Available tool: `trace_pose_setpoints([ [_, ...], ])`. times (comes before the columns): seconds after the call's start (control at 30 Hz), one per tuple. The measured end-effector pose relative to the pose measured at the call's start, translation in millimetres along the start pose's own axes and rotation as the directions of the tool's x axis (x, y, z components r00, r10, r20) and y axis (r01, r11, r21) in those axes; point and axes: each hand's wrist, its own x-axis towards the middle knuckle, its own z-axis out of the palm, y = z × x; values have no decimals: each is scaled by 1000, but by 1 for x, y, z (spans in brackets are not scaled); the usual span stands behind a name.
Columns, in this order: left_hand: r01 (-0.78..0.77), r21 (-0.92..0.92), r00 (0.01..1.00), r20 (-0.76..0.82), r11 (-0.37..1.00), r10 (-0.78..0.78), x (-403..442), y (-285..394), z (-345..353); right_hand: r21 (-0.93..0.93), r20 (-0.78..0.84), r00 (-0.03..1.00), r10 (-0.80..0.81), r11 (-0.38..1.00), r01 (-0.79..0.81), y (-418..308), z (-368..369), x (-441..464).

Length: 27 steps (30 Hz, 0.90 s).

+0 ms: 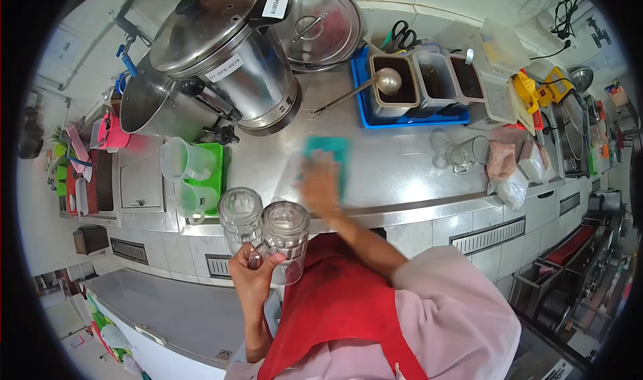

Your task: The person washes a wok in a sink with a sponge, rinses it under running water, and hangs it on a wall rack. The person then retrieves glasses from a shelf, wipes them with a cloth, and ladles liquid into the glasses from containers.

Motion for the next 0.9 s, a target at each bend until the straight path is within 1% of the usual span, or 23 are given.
trace_pose_setpoints([
  [0.03, -2, -3, 1000, -7, 1000, 2, 4, 8, 6, 17, 112, 981, -158, 987, 157, -31, 16, 12],
  [0.07, -2, 42, 1000, 27, 999, 1, 6, 20, 14, 20, 114, 979, -168, 986, 167, -29, 19, 10],
  [0.1, -9, 91, 998, 62, 996, 3, 10, 29, 19, 138, 62, 903, -425, 900, 414, -28, 22, 11],
  [0.13, -157, 259, 982, 146, 953, 122, 18, 32, 22, 230, -24, 765, -644, 741, 631, -27, 25, 13],
  [0.17, -161, 259, 982, 137, 952, 128, 26, 33, 28, 630, -26, 907, -419, 698, 341, -13, 22, -2],
  [0.2, -413, 427, 908, 266, 805, 324, 36, 30, 39, 894, 87, 977, -193, 447, 8, 15, 12, -26],
  [0.23, -626, 535, 780, 420, 568, 464, 47, 27, 51, 670, -91, 980, -176, 717, 191, 46, -9, -46],
  [0.27, -687, 560, 727, 520, 464, 449, 59, 24, 68, 331, -264, 938, -226, 892, 308, 85, -36, -67],
  [0.3, -738, 573, 675, 611, 357, 415, 68, 20, 88, 441, -243, 968, -59, 882, 165, 129, -61, -98],
  [0.33, -807, 551, 585, 700, 210, 410, 76, 16, 110, 433, -158, 981, 113, 901, -34, 160, -100, -120],
  [0.37, -855, 515, 495, 778, 59, 386, 83, 11, 133, 505, -195, 925, 326, 842, -190, 180, -134, -138],
  [0.4, -877, 478, 430, 831, -56, 354, 88, 5, 157, 466, -304, 863, 403, 853, -234, 196, -162, -149],
  [0.43, -888, 429, 367, 878, -166, 308, 90, -3, 181, 420, -362, 847, 390, 879, -225, 206, -195, -150],
  [0.47, -879, 448, 382, 867, -164, 321, 90, -11, 202, 429, -392, 821, 416, 872, -236, 215, -218, -151],
  [0.53, -897, 311, 273, 949, -315, 158, 83, -22, 242, 376, -530, 750, 396, 902, -212, 240, -243, -148],
  [0.57, -890, 324, 286, 945, -320, 159, 74, -21, 258, 342, -607, 699, 379, 918, -201, 252, -249, -142],
  [0.63, -779, 361, 365, 926, -513, 96, 61, -18, 288, 371, -620, 684, 384, 912, -175, 269, -262, -126],
  [0.67, -775, 370, 379, 921, -512, 91, 64, -35, 305, 387, -625, 675, 392, 906, -168, 275, -268, -121],
  [0.73, -671, 317, 400, 916, -670, 32, 83, -76, 334, 409, -614, 708, 349, 908, -93, 276, -281, -110],
  [0.77, -665, 323, 409, 912, -674, 33, 80, -75, 339, 421, -612, 728, 309, 907, -31, 275, -286, -104],
  [0.8, -570, 230, 475, 876, -789, -88, 76, -74, 346, 347, -633, 743, 217, 937, 22, 276, -290, -100],
  [0.83, -468, 108, 544, 817, -877, -190, 73, -72, 355, 345, -643, 734, 220, 939, 20, 274, -295, -95],
  [0.9, -469, 123, 530, 831, -874, -167, 72, -75, 362, 462, -589, 785, 192, 877, 132, 273, -306, -90],
])
